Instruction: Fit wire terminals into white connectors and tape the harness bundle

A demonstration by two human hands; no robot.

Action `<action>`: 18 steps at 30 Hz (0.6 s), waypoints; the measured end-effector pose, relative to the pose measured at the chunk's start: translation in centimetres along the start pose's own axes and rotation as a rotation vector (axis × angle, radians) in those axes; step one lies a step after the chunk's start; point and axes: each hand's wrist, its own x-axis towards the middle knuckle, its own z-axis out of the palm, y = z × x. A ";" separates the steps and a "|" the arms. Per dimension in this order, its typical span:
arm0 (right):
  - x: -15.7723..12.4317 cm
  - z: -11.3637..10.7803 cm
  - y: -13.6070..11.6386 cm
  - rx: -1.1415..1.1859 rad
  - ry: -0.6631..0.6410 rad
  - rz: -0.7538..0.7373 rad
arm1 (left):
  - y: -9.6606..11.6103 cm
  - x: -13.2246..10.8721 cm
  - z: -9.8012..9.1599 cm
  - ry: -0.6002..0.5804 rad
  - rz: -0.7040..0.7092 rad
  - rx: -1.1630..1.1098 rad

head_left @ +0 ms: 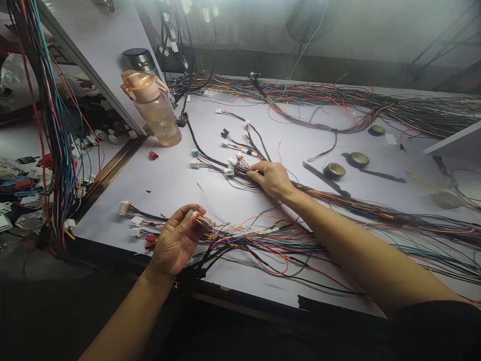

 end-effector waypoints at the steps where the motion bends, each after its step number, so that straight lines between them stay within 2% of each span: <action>1: -0.1 0.2 0.1 -0.001 0.005 -0.024 | 0.0 0.0 -0.1 0.001 0.002 0.003; 6: -1.2 0.1 0.8 -0.025 0.009 -0.184 | -0.1 0.0 -0.1 -0.009 -0.003 0.002; 10: -4.1 -0.9 1.0 -0.157 0.181 -0.332 | -0.1 0.0 -0.2 -0.022 -0.004 -0.013; 12: -5.9 -1.3 0.7 -0.239 0.215 -0.379 | -0.1 0.0 -0.2 -0.025 -0.005 -0.014; 18: -9.5 -1.0 -0.8 -0.460 0.035 -0.372 | -0.1 0.0 -0.4 -0.022 -0.006 0.011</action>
